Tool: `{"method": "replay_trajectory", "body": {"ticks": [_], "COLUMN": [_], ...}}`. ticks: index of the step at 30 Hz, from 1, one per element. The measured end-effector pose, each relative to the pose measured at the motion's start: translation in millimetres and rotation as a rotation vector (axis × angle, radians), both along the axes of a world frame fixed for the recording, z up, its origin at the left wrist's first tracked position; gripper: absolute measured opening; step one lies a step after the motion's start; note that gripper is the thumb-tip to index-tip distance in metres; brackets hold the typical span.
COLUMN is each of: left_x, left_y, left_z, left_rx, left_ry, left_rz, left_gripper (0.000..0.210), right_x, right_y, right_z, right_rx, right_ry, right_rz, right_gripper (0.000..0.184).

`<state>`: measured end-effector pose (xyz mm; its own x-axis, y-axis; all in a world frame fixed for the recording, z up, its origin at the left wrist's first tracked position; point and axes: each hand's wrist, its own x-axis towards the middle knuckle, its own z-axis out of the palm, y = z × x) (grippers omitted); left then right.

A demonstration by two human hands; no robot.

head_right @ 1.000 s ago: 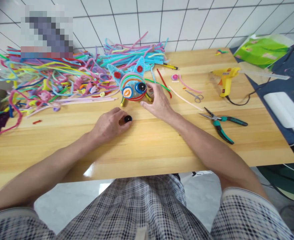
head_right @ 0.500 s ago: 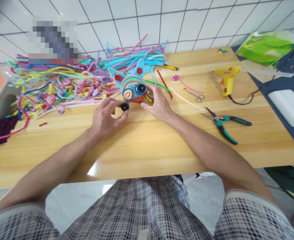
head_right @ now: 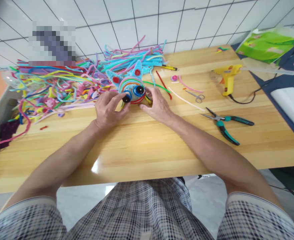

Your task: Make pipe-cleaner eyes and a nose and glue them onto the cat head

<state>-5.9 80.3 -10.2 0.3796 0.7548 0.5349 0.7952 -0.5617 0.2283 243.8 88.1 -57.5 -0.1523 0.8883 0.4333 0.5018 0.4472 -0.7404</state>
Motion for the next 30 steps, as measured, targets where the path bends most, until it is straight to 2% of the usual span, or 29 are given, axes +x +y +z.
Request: {"method": "replay_trajectory", "body": {"ticks": [9,18,24,30], "left_x": [-1,-2,1,1], "left_y": [12,12,12,13], "left_z": [-2.4,-7.9,-7.8,-7.7], "left_rx": [0.024,0.029,0.024,0.028], "left_ry": [0.017,-0.086,-0.146,-0.113], "left_rz": [0.028,0.029,-0.007,0.022], "left_gripper": [0.037,0.032,0.032,0.032], "right_x": [1,3,-2,-8], "right_y": [-2,-5,2,4], "right_z": [1.5,5.8,8.9,12.3], "right_rx": [0.005,-0.021,-0.005,0.002], "right_ry": [-0.003,-0.005,0.027,0.031], "right_rz": [0.017,0.029,-0.016,0.055], "right_gripper": [0.071,0.071,0.084,0.087]}}
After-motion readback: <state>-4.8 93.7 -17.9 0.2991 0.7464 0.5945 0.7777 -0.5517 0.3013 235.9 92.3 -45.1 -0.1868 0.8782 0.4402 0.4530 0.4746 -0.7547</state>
